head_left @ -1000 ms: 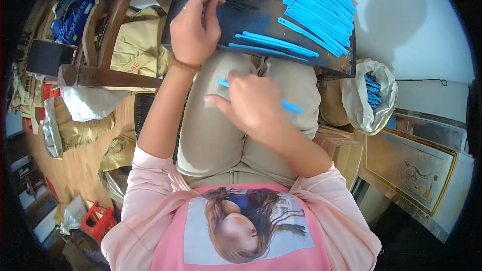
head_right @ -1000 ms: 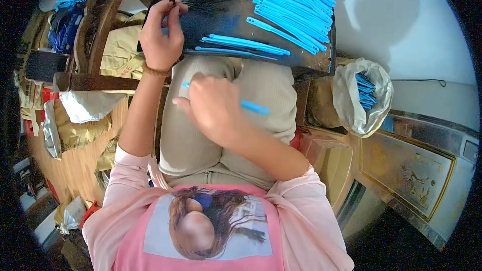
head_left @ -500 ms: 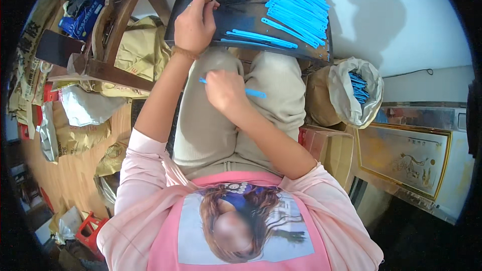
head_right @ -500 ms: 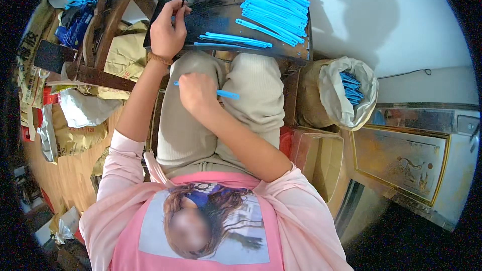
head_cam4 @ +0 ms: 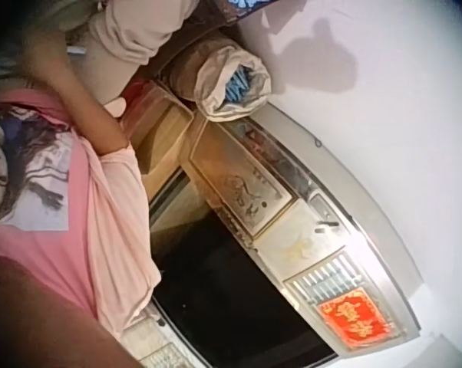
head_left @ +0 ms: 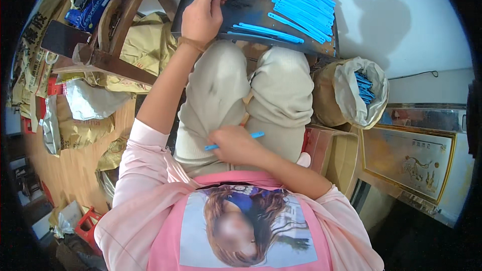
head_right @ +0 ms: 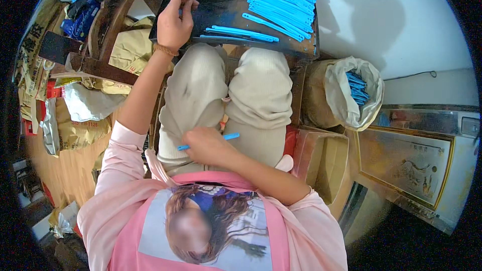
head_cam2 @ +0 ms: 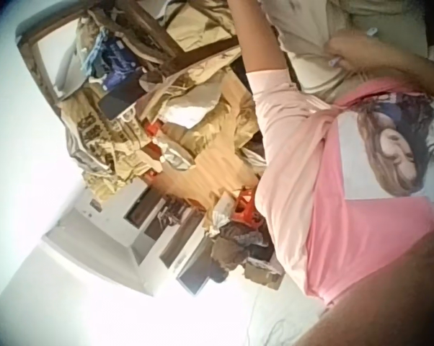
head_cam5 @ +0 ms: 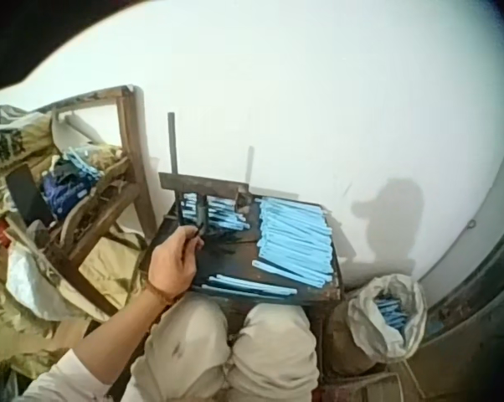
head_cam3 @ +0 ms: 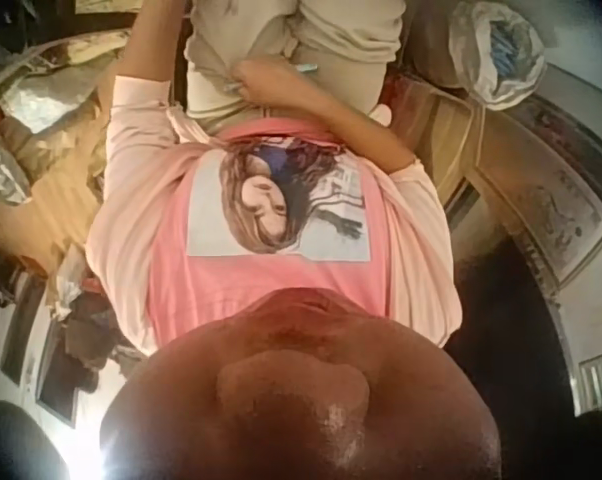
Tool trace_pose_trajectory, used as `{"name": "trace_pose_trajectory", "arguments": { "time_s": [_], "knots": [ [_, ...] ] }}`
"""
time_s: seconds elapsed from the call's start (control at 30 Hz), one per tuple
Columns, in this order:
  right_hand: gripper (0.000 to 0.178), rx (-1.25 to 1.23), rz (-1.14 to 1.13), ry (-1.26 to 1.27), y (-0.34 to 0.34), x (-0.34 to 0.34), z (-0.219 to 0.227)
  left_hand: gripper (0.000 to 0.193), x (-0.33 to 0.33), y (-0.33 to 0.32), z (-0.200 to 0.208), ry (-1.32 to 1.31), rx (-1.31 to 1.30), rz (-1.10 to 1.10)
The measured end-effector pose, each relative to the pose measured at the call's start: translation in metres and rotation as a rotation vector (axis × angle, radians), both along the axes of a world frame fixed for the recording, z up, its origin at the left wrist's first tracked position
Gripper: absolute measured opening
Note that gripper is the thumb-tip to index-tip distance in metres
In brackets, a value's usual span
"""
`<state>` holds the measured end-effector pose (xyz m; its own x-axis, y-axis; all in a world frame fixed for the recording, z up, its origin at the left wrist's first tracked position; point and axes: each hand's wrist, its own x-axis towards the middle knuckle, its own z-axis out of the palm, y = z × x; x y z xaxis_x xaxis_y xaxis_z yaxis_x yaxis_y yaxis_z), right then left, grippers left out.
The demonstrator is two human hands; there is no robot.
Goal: Assembling small blue plastic components on a production floor.
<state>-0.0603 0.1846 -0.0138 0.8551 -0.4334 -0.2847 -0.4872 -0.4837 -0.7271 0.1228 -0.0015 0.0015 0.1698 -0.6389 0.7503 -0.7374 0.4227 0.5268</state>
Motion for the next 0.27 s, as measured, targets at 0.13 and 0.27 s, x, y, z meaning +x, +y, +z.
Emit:
{"name": "trace_pose_trajectory", "arguments": {
  "time_s": [0.13,0.27],
  "knots": [
    [0.015,0.039,-0.235,-0.092,-0.018,-0.005,0.006,0.016,0.000,-0.002,0.000,-0.023,0.003,0.018],
    [0.025,-0.080,-0.457,0.061,-0.041,0.003,0.033,0.018,0.000,-0.001,-0.003,0.002,0.023,0.002]
  ]
}}
